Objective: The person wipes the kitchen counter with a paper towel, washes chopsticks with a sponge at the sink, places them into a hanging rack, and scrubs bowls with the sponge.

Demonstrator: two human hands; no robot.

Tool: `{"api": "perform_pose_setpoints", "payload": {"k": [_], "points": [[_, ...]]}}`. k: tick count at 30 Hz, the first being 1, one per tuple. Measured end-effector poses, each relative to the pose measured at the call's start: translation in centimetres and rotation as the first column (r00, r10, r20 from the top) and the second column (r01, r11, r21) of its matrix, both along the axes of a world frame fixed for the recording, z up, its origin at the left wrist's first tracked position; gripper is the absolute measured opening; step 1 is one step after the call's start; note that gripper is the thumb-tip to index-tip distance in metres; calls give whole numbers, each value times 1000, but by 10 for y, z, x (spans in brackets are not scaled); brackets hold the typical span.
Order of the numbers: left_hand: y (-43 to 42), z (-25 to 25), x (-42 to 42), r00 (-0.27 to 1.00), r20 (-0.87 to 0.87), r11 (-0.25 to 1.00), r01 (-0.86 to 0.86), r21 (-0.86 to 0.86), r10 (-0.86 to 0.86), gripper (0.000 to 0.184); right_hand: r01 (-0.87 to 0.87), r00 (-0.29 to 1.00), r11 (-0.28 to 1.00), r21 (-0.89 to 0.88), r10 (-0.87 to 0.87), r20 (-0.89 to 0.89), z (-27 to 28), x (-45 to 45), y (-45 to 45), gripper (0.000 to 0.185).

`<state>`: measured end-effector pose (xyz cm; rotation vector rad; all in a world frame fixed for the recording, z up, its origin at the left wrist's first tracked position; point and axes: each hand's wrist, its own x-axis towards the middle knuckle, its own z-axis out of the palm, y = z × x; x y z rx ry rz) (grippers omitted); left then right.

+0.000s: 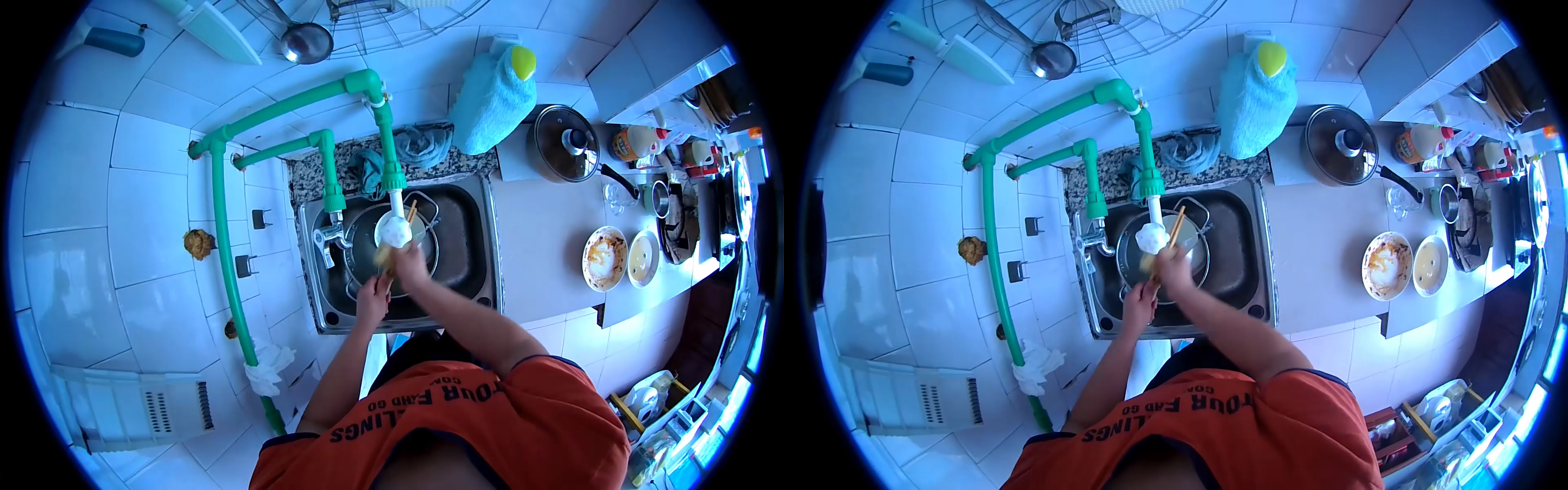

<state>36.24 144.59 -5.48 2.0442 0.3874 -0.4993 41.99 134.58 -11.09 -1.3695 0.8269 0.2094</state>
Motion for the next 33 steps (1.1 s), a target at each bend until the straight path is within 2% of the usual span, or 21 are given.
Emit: {"api": "perform_pose_setpoints", "payload": {"k": [1, 3, 4, 6, 8, 9, 10, 11, 12, 14, 16, 17, 19, 22, 23, 24, 25, 28, 30, 32, 33], "points": [[0, -1, 3, 990, -119, 994, -87, -65, 79, 36, 1, 1000, 1000, -2, -1, 0, 3, 1, -3, 46], [-4, 29, 3, 969, -233, 985, -116, -129, 83, 37, -96, 987, 974, 203, 120, -106, 25, 5, -17, 33], [-6, 40, 1, 936, -343, 971, -151, -186, 79, 38, 124, 988, 950, 288, -93, -120, 53, 26, -34, 30], [-3, 41, -10, 928, -365, 950, -178, -256, 76, 39, 230, 972, 895, 383, -232, -40, 9, 57, -57, 28], [-2, 41, -11, 919, -388, 921, -209, -329, 70, 40, 221, 972, 916, 336, -235, 1, 15, 53, -49, 28], [-4, 38, -6, 936, -342, 923, -205, -324, 88, 42, 202, 974, 938, 281, -224, 45, 20, 48, -43, 28], [-5, 36, -3, 950, -293, 926, -201, -319, 105, 44, 118, 992, 925, 362, -96, -77, 40, 30, -34, 32], [-4, 32, -1, 951, -289, 924, -203, -325, 107, 44, -15, 998, 976, 218, 26, -50, 34, 6, -13, 34], [-1, 29, -2, 950, -298, 933, -191, -304, 98, 46, -80, 990, 946, 314, 111, -83, 44, -7, -2, 36], [1, 32, -2, 949, -303, 944, -176, -279, 87, 47, -149, 988, 933, 328, 149, 24, 30, -1, -5, 34], [4, 42, -13, 897, -433, 897, -259, -358, 87, 49, 156, 985, 919, 361, -117, -127, 37, 34, -34, 27], [7, 44, -16, 858, -507, 818, -352, -455, 86, 43, 198, 980, 908, 369, -183, -75, 23, 48, -43, 25], [-1, 47, -10, 883, -447, 829, -353, -433, 142, 39, 240, 966, 883, 403, -258, -8, -3, 53, -41, 24], [-2, 25, -5, 920, -310, 857, -352, -377, 241, 34, 244, 965, 873, 423, -261, -17, 21, 25, -17, 31], [0, 18, -4, 930, -238, 877, -350, -328, 282, 33, 152, 988, 888, 434, -150, -39, 28, 5, 2, 32], [3, 18, -4, 930, -239, 878, -347, -329, 278, 33, 60, 997, 892, 448, -37, -60, 32, -9, 15, 34], [6, 20, -2, 920, -270, 873, -365, -323, 284, 33, 114, 992, 838, 533, -66, -109, 39, -6, 13, 30], [9, 33, -5, 907, -325, 888, -363, -283, 268, 34, 61, 998, 893, 447, -48, -40, 11, 46, -38, 28], [8, 42, -4, 900, -384, 887, -337, -316, 206, 34, 261, 935, 761, 594, -352, 41, -8, 63, -39, 23], [0, 39, 6, 889, -373, 863, -391, -320, 264, 34, 160, 963, 873, 462, -241, 122, 36, 47, -34, 27], [-2, 38, 11, 875, -362, 838, -442, -321, 322, 35, 141, 982, 888, 439, -183, 54, 36, 30, -18, 32]]}}
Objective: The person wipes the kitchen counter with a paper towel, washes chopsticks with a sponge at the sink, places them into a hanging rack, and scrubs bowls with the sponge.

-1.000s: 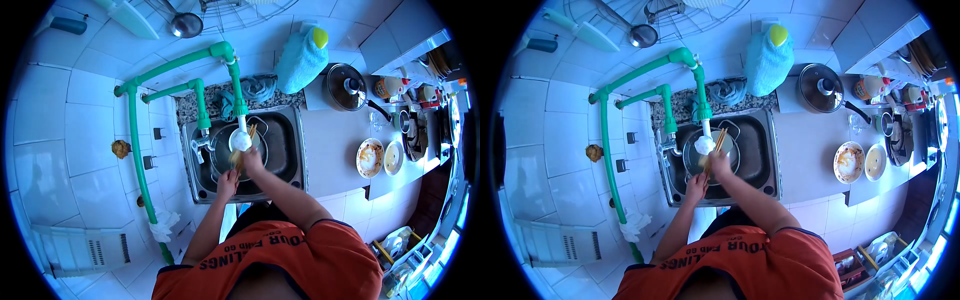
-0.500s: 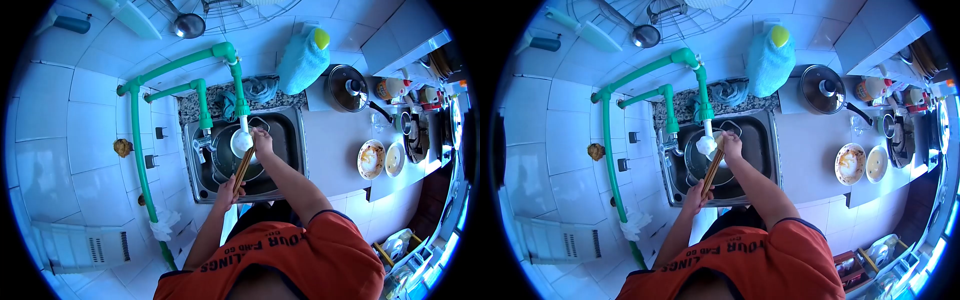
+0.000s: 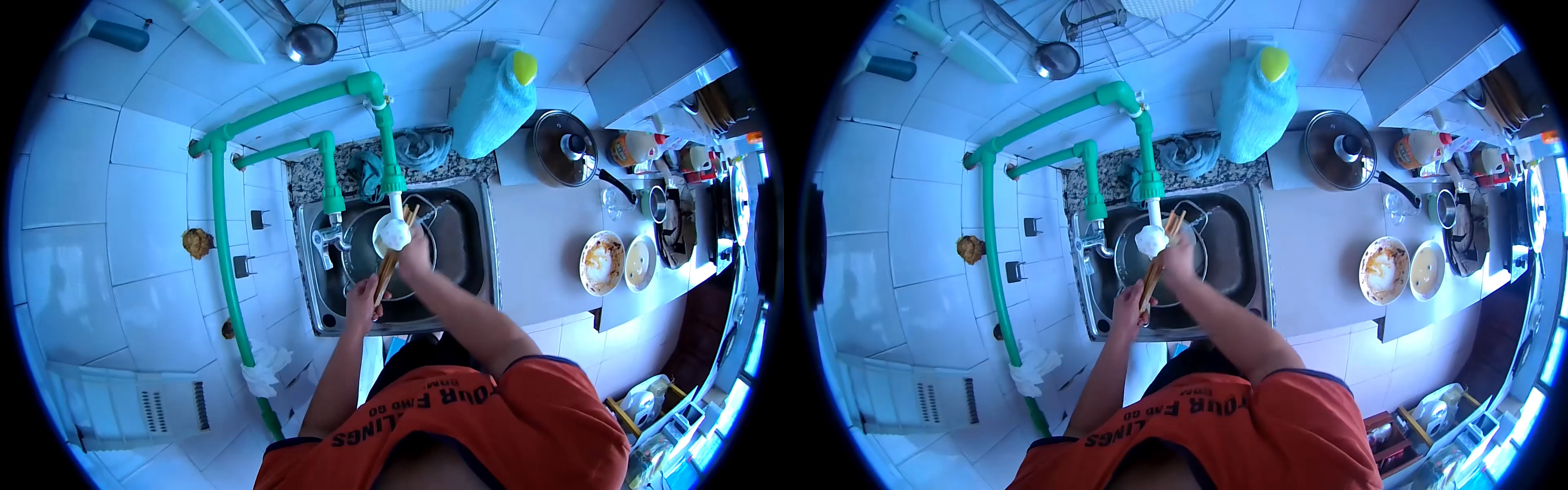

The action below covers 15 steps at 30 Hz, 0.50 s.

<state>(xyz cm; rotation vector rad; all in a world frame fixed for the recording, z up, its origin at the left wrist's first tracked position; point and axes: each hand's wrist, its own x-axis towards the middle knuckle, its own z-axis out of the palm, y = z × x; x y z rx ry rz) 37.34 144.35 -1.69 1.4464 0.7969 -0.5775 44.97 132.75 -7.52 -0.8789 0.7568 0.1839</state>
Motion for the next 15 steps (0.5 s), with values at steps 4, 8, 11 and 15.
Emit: {"api": "perform_pose_setpoints", "payload": {"k": [4, 8, 11, 15], "points": [[14, -13, -5, 998, 12, 998, 58, 0, -58, 39, -144, 982, 980, 135, 159, -106, -37, -16, 9, 29], [17, -15, -7, 991, -132, 989, -13, -149, -7, 46, 104, 994, 975, 196, -109, 14, -22, 33, -26, 30], [-11, -33, 9, 894, -182, 823, -448, -350, 410, 55, -40, 999, 998, 39, 40, 0, 17, -5, -3, 37], [-25, -70, 18, 853, -244, 647, -511, -565, 461, 60, -343, 939, 929, -138, 338, -60, 23, -52, -12, 47]]}}
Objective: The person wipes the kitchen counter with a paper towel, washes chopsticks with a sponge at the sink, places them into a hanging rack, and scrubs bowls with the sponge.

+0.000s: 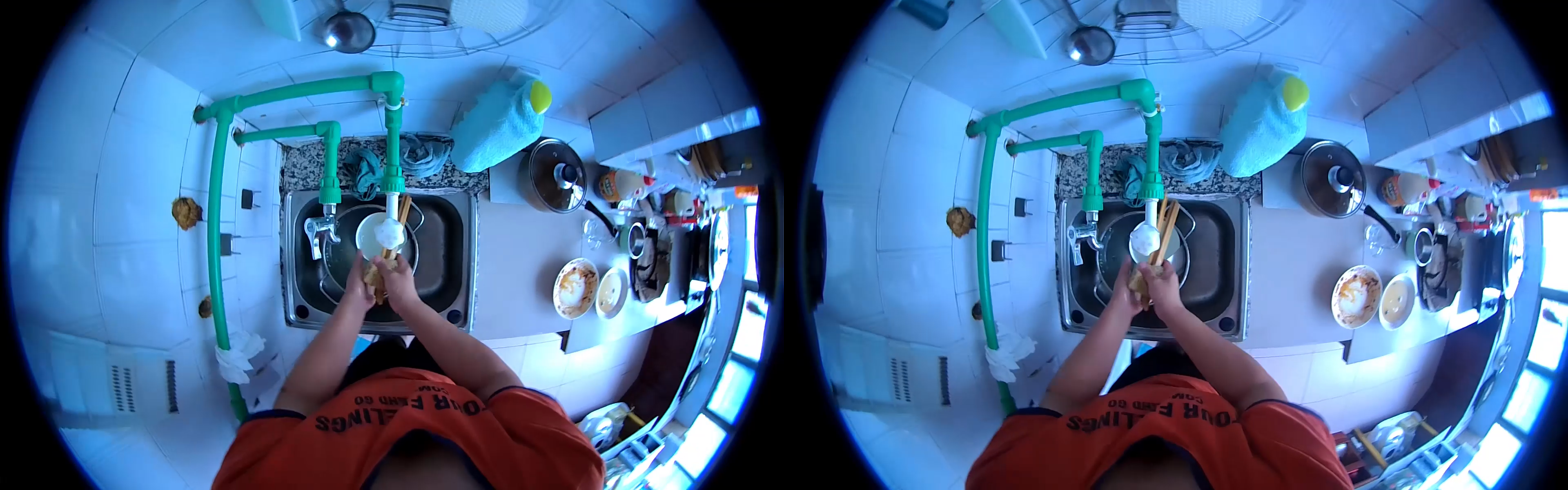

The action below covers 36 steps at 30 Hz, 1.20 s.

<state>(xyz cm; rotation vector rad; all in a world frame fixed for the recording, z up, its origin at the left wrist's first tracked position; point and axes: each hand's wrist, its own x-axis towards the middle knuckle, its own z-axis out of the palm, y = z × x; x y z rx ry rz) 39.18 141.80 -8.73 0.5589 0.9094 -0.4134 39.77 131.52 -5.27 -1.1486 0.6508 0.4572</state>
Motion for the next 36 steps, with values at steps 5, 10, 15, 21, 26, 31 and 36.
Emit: {"api": "perform_pose_setpoints", "payload": {"k": [5, 10, 15, 21, 26, 31, 36], "points": [[-17, -42, 65, 879, 229, 907, 418, 48, -418, 31, -576, 807, 684, -448, 564, -175, 19, -6, -46, 53], [-60, -46, 98, 978, 201, 998, 59, -23, -54, 13, -598, 795, 609, -521, 533, -290, 74, 0, -55, 48], [-60, -41, 88, 968, 251, 991, 57, -121, -25, 10, -575, 770, 573, -584, 620, -150, 59, -22, -83, 54], [-33, 5, 102, 845, 342, 832, 502, -237, -412, 20, -508, 776, 592, -626, 630, -34, 3, -45, -112, 50], [-22, 21, 99, 761, 345, 730, 638, -245, -550, 24, -446, 765, 469, -762, 642, -52, -14, -45, -115, 39], [-20, 24, 84, 751, 485, 746, 613, -260, -447, 40, -366, 783, 450, -814, 622, -9, -34, -40, -105, 34], [-10, 26, 95, 716, 520, 640, 678, -361, -465, 46, -272, 782, 459, -846, 618, 84, -52, -35, -104, 31]]}}
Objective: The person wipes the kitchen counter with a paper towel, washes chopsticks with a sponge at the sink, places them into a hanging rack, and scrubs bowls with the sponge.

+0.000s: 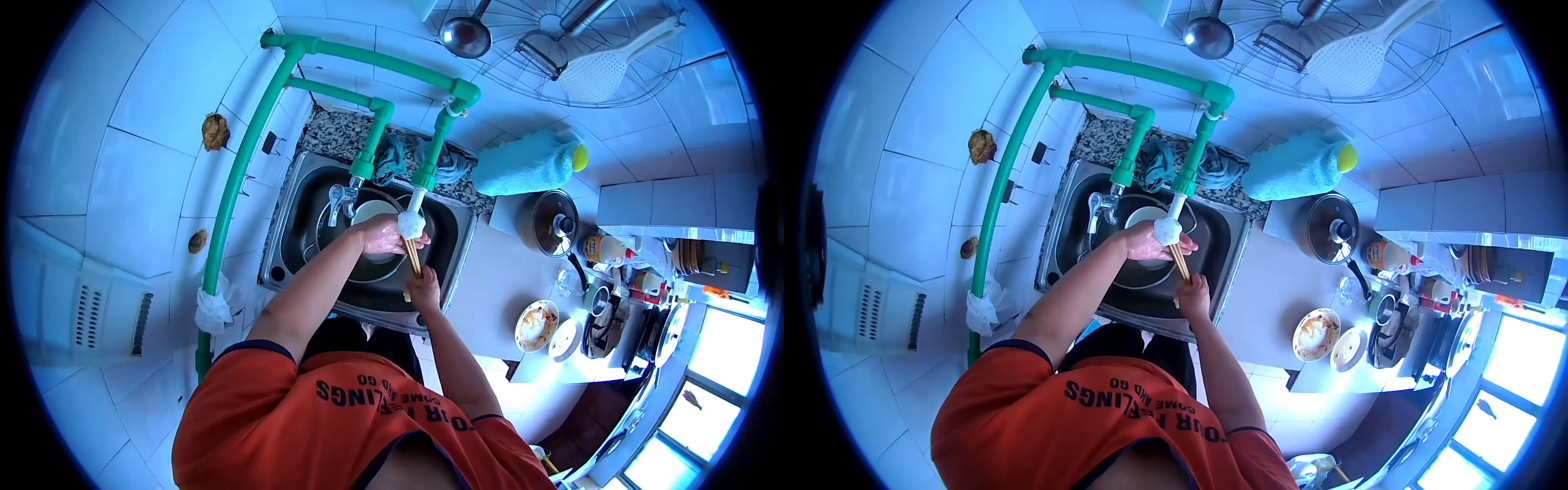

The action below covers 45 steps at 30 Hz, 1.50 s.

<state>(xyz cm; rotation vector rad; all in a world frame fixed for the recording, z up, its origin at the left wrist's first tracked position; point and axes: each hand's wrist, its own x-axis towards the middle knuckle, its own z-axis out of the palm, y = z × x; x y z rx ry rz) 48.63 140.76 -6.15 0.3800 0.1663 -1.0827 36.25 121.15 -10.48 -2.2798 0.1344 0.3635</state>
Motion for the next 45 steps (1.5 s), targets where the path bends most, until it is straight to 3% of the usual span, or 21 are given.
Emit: {"api": "perform_pose_setpoints", "payload": {"k": [2, 5, 9, 11, 14, 15, 19, 21, 22, 24, 25, 26, 28, 30, 31, 34, 36, 38, 40, 41, 45], "points": [[-4, 0, -3, 979, 201, 987, 1, 161, -34, 40, -10, 1000, 999, -48, 10, -12, -3, 2, 0, 31], [-9, 8, -6, 961, 273, 953, -37, 302, -50, 33, -12, 1000, 999, -42, 12, 0, -4, 1, 3, 31], [-13, 18, -1, 991, 131, 922, -72, 381, 23, 28, -13, 999, 1000, -22, 12, -34, -7, 4, 11, 31], [-20, 7, -1, 941, 65, 916, -338, 215, 332, 23, -7, 993, 1000, -20, 5, -119, -5, 13, 17, 33], [-26, -13, -4, 897, 51, 836, -430, 342, 440, 18, -10, 977, 999, -40, 1, -213, 2, 13, 17, 35], [-30, -44, -5, 883, 113, 835, -467, 290, 455, 19, -31, 977, 997, -66, 16, -211, 10, 12, 16, 37], [-41, -17, -7, 919, 164, 841, -394, 370, 358, 31, 44, 997, 998, -53, -47, -55, 3, -2, 8, 40], [-45, -14, -15, 915, 185, 833, -403, 379, 358, 31, 33, 975, 996, 84, -13, -221, 1, 4, 6, 44], [-43, -16, -19, 907, 206, 818, -420, 394, 367, 32, 43, 975, 995, 87, -23, -221, 5, 9, 8, 44], [-36, -33, -17, 896, 168, 812, -443, 380, 411, 27, 0, 937, 962, 273, 96, -336, 14, 15, 12, 48], [-31, -48, -16, 881, 197, 740, -470, 481, 431, 24, 169, 926, 893, 417, 1, -377, 24, 12, 17, 46], [-29, -51, -15, 868, 231, 659, -487, 573, 440, 20, 194, 924, 885, 422, -21, -381, 31, 13, 19, 46], [-32, -55, -18, 813, 244, 610, -564, 556, 530, 16, 352, 868, 778, 520, -63, -493, 46, 17, 22, 41], [-45, -48, -18, 793, 240, 596, -587, 548, 560, 22, 410, 851, 753, 514, -114, -512, 59, 17, 30, 37], [-53, -33, -17, 773, 117, 589, -562, 581, 623, 18, 448, 841, 729, 517, -147, -520, 57, 17, 35, 36], [-62, -26, -15, 834, 82, 666, -490, 562, 545, 22, 522, 818, 681, 514, -230, -527, 60, 20, 40, 34], [-60, -38, -17, 837, 173, 634, -512, 579, 519, 22, 561, 803, 653, 509, -280, -526, 67, 21, 44, 34], [-57, -46, -17, 836, 263, 603, -533, 593, 481, 22, 460, 854, 801, 382, -282, -436, 77, 22, 50, 37], [-58, -49, -12, 888, 113, 672, -416, 613, 447, 27, 422, 873, 844, 332, -279, -399, 78, 20, 50, 37], [-60, -41, -7, 911, 98, 603, -343, 720, 401, 35, 371, 894, 889, 268, -264, -362, 79, 19, 49, 38], [-43, -77, 18, 908, 59, 705, -362, 610, 415, 35, 466, 828, 800, 378, -244, -505, 90, 11, 43, 37]]}}
